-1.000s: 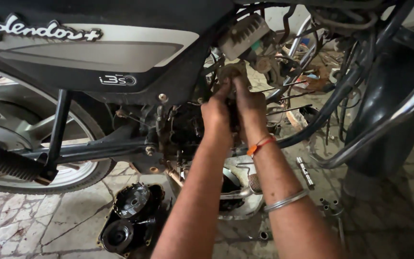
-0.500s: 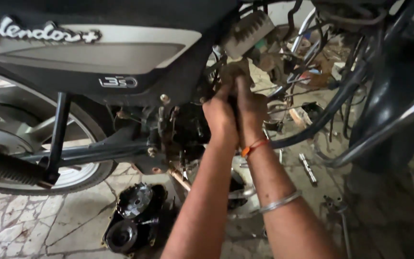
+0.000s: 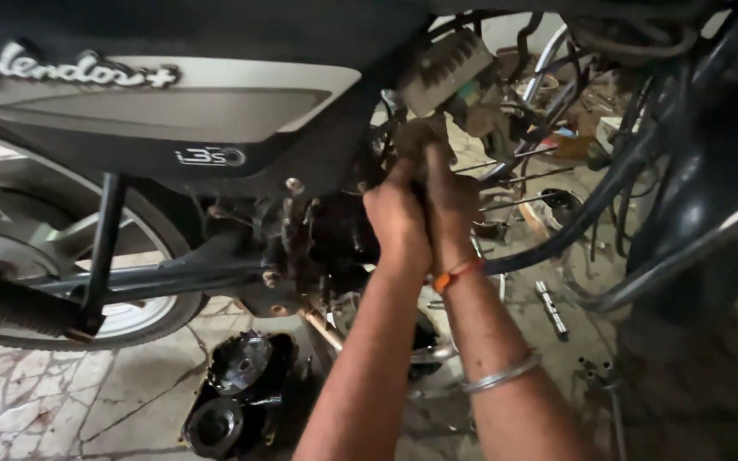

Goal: The person uses a cordless impact wrench to remove a bolt from the motorcycle engine, then removes the clutch assembly and places it on the floor. They then use a socket wrench to tighten bolts on the engine casing.

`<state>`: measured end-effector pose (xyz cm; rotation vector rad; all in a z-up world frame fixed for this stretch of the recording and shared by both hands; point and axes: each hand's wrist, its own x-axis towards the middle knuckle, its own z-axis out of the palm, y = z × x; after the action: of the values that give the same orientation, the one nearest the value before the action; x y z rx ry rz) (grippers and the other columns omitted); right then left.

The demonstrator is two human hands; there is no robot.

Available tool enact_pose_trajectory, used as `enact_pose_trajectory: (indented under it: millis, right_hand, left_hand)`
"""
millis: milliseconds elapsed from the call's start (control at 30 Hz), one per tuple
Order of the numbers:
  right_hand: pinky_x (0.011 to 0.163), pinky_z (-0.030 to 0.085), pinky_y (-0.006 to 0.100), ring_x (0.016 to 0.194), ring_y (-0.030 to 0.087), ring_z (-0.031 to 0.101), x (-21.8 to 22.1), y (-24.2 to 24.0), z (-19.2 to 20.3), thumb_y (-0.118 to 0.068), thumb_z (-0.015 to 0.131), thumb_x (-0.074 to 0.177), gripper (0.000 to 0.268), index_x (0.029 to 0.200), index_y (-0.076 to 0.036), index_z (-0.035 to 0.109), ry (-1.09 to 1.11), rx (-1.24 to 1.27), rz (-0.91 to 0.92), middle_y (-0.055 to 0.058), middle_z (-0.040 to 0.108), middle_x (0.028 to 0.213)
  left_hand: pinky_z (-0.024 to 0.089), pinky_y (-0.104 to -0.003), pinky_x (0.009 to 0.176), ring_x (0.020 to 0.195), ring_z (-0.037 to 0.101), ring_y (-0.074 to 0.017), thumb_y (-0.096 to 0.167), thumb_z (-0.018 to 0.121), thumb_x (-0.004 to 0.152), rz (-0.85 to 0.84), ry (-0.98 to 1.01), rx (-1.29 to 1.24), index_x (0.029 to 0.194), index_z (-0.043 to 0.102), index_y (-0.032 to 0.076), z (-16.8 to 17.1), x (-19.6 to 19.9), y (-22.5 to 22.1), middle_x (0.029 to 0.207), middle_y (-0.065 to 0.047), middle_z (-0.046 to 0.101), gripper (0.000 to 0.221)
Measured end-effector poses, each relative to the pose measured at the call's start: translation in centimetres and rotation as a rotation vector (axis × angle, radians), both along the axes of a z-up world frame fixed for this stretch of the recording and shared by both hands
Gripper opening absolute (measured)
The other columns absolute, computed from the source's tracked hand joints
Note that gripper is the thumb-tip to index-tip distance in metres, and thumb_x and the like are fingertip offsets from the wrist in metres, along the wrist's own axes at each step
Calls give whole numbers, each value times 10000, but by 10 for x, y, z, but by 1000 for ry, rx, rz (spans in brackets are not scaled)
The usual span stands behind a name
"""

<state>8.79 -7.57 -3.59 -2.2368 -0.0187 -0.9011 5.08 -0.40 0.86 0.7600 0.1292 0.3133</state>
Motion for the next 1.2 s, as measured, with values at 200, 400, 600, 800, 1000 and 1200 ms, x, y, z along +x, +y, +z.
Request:
enact_pose_trajectory:
  millis: [200, 400, 600, 800, 1000, 1200]
  right_hand:
    - [672, 556, 459, 769, 323, 792, 5, -1, 23, -714, 600, 878, 684, 772, -50, 726, 145, 552, 25, 209, 766, 724]
    - [679, 502, 518, 762, 406, 718, -6, 5, 41, -772, 467, 830, 790, 882, -33, 741, 357, 454, -54, 252, 717, 750]
    - [713, 493, 497, 815, 383, 697, -4, -1, 34, -791, 446, 832, 793, 967, -75, 759, 254, 397, 0, 244, 731, 776]
    - [697, 555, 436, 791, 307, 773, -18, 4, 53, -792, 569, 731, 845, 794, 31, 749, 275, 647, -26, 193, 782, 795]
    - [751, 486, 521, 855, 415, 710, -7, -7, 37, -759, 420, 890, 748, 1115, -127, 753, 274, 315, -4, 271, 743, 852]
    - [759, 527, 490, 881, 397, 741, -34, 0, 54, -769, 502, 773, 819, 908, 0, 749, 324, 515, -33, 283, 741, 856]
  left_hand:
    - [527, -330, 819, 894, 667, -182, 146, 698, 875, -31, -107, -95, 1096, 726, -62, -1, 5, -6, 1019, -77, 739, 305]
    - [534, -343, 799, 877, 668, -191, 149, 686, 879, -15, -18, -58, 1089, 743, -90, 10, -8, -5, 1031, -114, 757, 323]
    - [548, -324, 819, 905, 693, -168, 156, 674, 863, -33, -92, -62, 1081, 737, -66, 1, 6, 0, 1037, -81, 757, 317]
    - [514, -357, 705, 765, 620, -173, 217, 698, 882, 22, 57, 81, 952, 748, -88, 17, -11, 0, 885, -94, 731, 317]
    - [500, -337, 687, 748, 623, -151, 218, 686, 879, 57, -5, 109, 940, 770, -62, 13, -13, -7, 858, -88, 742, 299]
    - [513, -308, 692, 737, 634, -121, 232, 722, 854, 63, -34, 75, 950, 780, -66, -3, -17, -6, 841, -56, 756, 318]
